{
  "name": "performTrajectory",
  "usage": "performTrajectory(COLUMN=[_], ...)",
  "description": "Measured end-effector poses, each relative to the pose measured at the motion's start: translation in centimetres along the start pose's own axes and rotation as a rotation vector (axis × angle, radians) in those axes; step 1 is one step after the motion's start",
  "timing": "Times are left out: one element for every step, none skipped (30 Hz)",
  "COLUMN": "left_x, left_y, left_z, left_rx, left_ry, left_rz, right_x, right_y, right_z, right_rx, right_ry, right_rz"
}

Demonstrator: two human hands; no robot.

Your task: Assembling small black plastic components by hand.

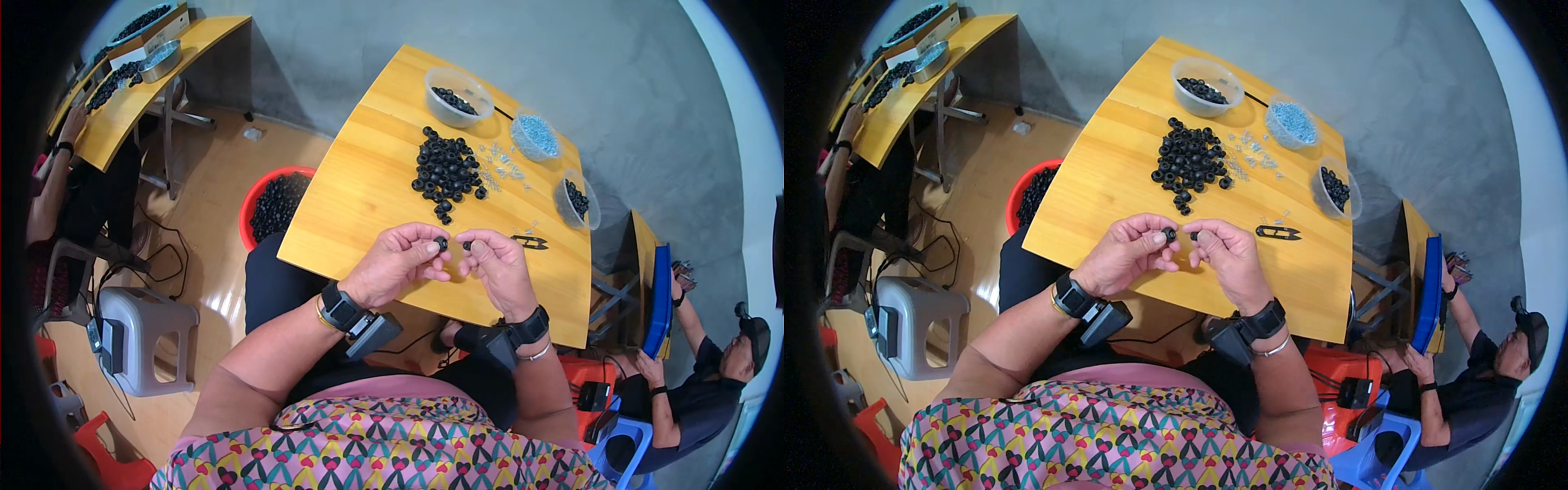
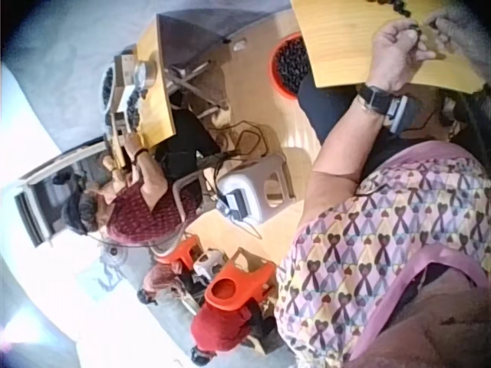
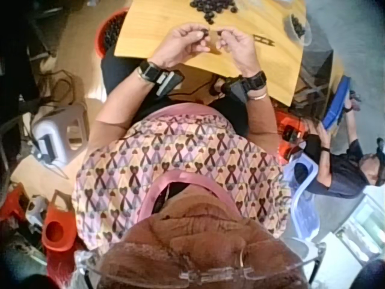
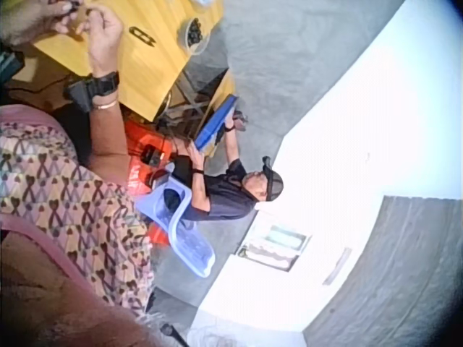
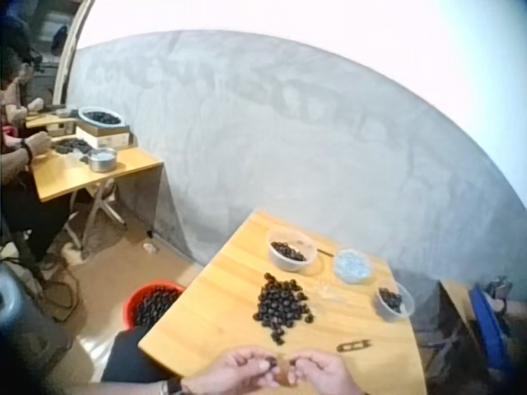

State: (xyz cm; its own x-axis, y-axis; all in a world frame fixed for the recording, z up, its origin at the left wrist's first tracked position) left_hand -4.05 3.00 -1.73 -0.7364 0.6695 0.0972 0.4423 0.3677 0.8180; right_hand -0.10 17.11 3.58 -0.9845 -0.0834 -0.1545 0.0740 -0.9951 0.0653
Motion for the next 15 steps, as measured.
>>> performTrajectory(left_x=[0.02,-0.01,-0.04,-0.07,-0.07,-0.09,-0.13,-0.13,-0.12,-0.12,-0.19,-0.23,-0.25,-0.24,-0.22], left_y=[0.00,-0.03,-0.03,-0.05,-0.03,0.03,0.10,0.17,0.23,0.26,0.27,0.34,0.42,0.44,0.38], left_z=[0.04,0.08,0.07,0.05,0.00,-0.01,0.00,-0.02,-0.06,-0.10,-0.13,-0.20,-0.25,-0.26,-0.23], left_rx=[-0.004,-0.008,-0.007,0.004,0.014,0.015,0.024,0.033,0.032,0.028,0.024,0.023,0.029,0.034,0.032], left_ry=[-0.002,-0.004,-0.003,-0.001,0.000,0.001,0.006,0.012,0.012,0.008,0.004,0.005,-0.005,-0.014,-0.013], left_rz=[0.008,0.013,0.012,0.005,0.000,0.000,0.003,0.005,0.005,-0.001,-0.009,-0.011,-0.013,-0.015,-0.016], right_x=[-0.12,-0.18,-0.22,-0.22,-0.19,-0.15,-0.11,-0.08,-0.05,-0.02,0.01,0.05,0.09,0.15,0.19], right_y=[-0.02,0.16,0.42,0.60,0.66,0.61,0.58,0.62,0.67,0.69,0.69,0.66,0.62,0.64,0.67], right_z=[-0.22,-0.23,-0.19,-0.21,-0.26,-0.30,-0.31,-0.34,-0.31,-0.27,-0.33,-0.34,-0.34,-0.28,-0.08], right_rx=[0.094,0.094,0.076,0.058,0.058,0.017,-0.024,-0.025,-0.008,0.009,0.009,-0.002,-0.013,-0.014,-0.045], right_ry=[0.036,0.036,0.038,0.041,0.040,0.021,0.002,0.003,-0.014,-0.030,-0.027,-0.035,-0.043,-0.041,-0.055], right_rz=[-0.003,-0.001,0.000,0.001,0.001,-0.019,-0.039,-0.038,-0.033,-0.028,-0.026,-0.031,-0.035,-0.034,-0.040])
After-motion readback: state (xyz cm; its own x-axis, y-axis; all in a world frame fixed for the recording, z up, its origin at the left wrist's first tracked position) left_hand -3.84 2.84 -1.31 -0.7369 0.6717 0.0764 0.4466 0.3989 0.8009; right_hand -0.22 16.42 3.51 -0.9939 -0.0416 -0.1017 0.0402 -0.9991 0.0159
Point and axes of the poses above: each hand's wrist, its own x-axis towards the middle knuckle, its own y-axis out of the palm, z = x × y, the point moved 4 cm from there along x, towards the middle knuckle, and after that the axes turned 6 degrees about y, right-handed, at the moved point
